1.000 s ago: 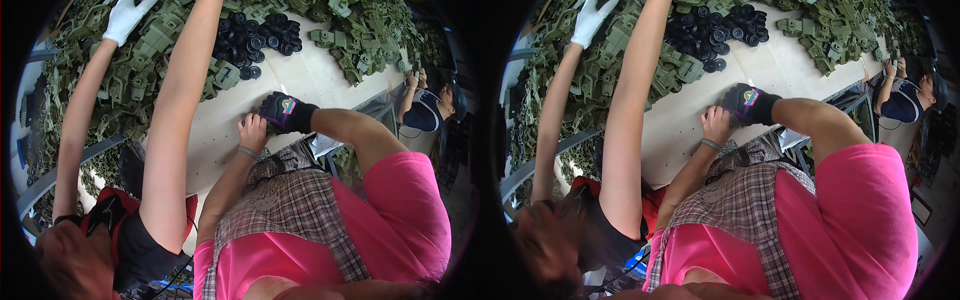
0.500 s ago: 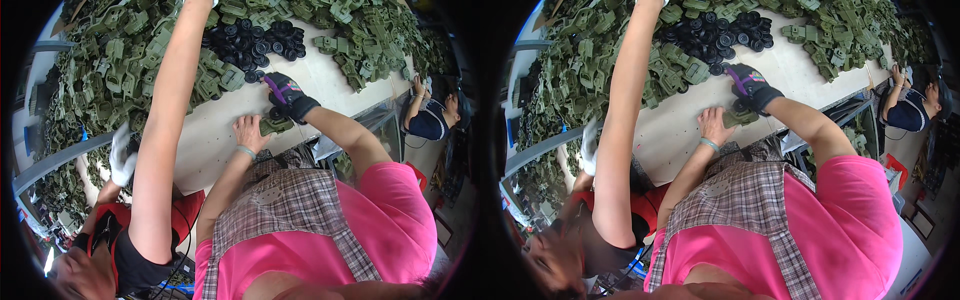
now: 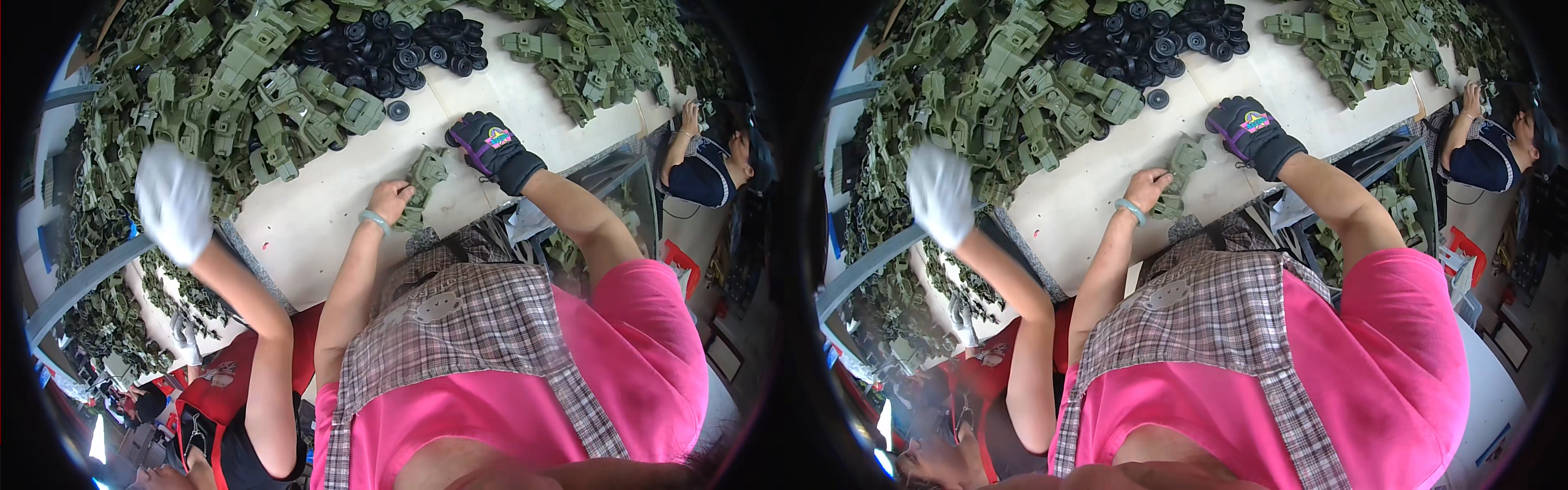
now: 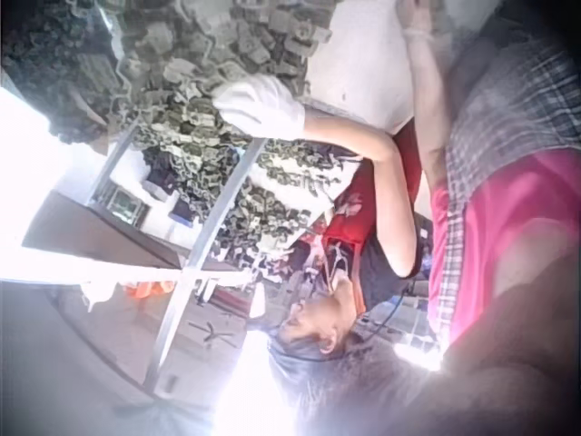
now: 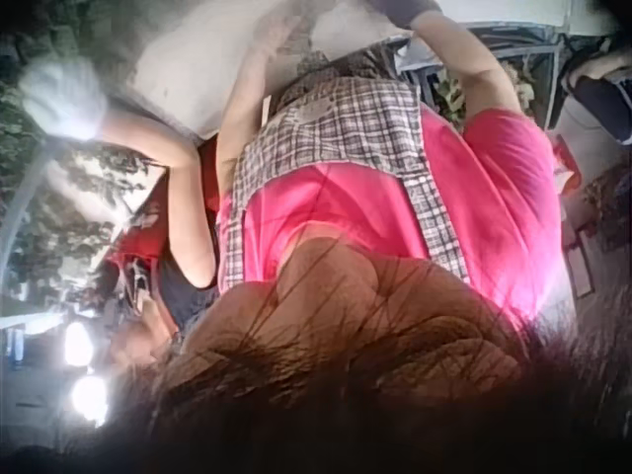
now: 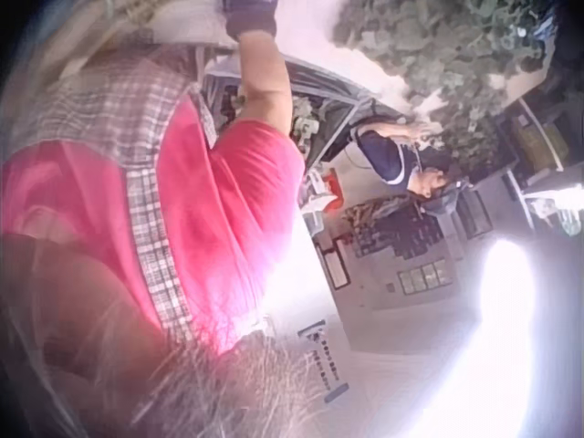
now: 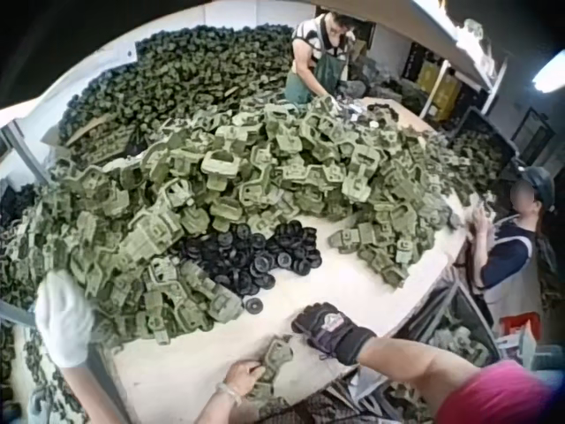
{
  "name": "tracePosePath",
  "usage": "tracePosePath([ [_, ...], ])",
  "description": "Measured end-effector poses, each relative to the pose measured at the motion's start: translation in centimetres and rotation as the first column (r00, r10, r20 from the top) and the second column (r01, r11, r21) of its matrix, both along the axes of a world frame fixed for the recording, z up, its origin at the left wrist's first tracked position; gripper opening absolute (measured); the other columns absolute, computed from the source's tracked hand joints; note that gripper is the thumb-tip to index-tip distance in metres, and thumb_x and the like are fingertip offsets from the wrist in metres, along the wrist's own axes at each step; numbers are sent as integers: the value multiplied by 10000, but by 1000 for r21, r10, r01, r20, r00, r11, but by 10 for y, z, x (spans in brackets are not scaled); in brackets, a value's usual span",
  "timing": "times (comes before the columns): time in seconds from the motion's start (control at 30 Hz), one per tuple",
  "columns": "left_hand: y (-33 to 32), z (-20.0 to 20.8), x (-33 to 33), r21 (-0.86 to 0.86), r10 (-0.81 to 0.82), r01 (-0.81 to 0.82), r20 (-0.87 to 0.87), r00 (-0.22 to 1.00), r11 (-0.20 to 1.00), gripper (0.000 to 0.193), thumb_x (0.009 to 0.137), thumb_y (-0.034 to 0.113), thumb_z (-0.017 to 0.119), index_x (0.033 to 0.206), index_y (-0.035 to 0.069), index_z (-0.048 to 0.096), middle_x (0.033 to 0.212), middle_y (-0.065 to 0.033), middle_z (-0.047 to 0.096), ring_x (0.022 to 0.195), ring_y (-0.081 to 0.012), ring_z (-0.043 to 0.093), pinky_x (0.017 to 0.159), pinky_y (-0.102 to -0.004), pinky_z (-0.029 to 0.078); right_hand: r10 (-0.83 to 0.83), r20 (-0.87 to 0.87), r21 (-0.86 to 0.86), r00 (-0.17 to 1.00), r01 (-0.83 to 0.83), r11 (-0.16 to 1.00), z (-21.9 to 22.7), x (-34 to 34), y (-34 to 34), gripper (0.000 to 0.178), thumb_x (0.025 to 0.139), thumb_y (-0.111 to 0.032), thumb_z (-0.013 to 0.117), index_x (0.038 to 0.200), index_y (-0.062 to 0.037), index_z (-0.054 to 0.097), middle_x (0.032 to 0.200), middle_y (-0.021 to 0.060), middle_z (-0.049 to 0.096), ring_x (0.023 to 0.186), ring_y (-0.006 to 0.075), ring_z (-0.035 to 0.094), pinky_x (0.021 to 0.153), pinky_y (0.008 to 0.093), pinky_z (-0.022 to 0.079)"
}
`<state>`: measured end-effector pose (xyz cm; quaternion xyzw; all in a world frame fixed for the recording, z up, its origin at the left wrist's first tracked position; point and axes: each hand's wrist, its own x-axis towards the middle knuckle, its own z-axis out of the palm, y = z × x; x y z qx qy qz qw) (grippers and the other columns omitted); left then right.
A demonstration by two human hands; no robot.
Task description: The person assembles toy vehicles by attaching wheels onto vehicle bodies by hand and placing the completed vehicles into a bin.
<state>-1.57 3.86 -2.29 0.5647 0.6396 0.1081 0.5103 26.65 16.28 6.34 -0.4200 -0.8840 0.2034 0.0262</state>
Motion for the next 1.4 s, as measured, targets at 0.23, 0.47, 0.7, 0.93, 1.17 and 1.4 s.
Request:
tracePosePath([
  [0.23,-27,19,26,138,210,-225,113,971,965,618,872,470,798,1265,6,686,1199,-201,714,1157,-369,663,1030,-446,522,-283,-313,-236,907,215,948,7,2,-26,430,838,-161,779,1230,-50,639,1051,185,656,962,372,656,868,456,538],
  [0.47,-36,23,39,192,6,31,-190,982,981,830,803,561,810,1408,36,594,1381,-226,630,1330,-399,541,1153,-474,439,63,-326,-16,943,-72,997,21,-10,-63,549,827,-236,809,1327,-81,647,1137,159,686,1050,376,642,929,497,510],
  [0.7,-33,29,40,171,3,33,-208,978,985,792,804,544,808,1365,20,613,1358,-222,647,1307,-409,555,1153,-472,437,20,-129,-102,991,-33,994,25,-20,-67,549,856,-349,769,1331,-95,666,1188,162,687,1093,379,624,949,508,487],
  [0.93,-37,25,39,260,-15,94,-289,957,961,752,777,553,800,1305,36,661,1342,-192,665,1241,-389,559,1051,-501,452,-83,-401,63,912,118,991,27,-57,-41,432,845,-255,744,1234,-78,687,1071,147,687,991,374,651,881,487,513],
  [1.17,-33,16,32,362,-96,173,-223,970,916,681,730,472,820,1266,78,681,1254,-149,703,1237,-359,562,1132,-511,372,629,-138,238,765,-590,771,23,-92,-25,274,782,-330,647,948,-111,660,898,91,649,864,306,656,779,454,526],
  [1.4,-36,9,37,366,-6,35,-79,997,930,747,726,463,842,1247,-38,651,1236,-210,702,1223,-375,599,1122,-458,446,510,0,140,860,-505,852,34,-104,-13,256,822,-297,648,987,-102,674,891,131,671,901,331,661,812,466,526],
])
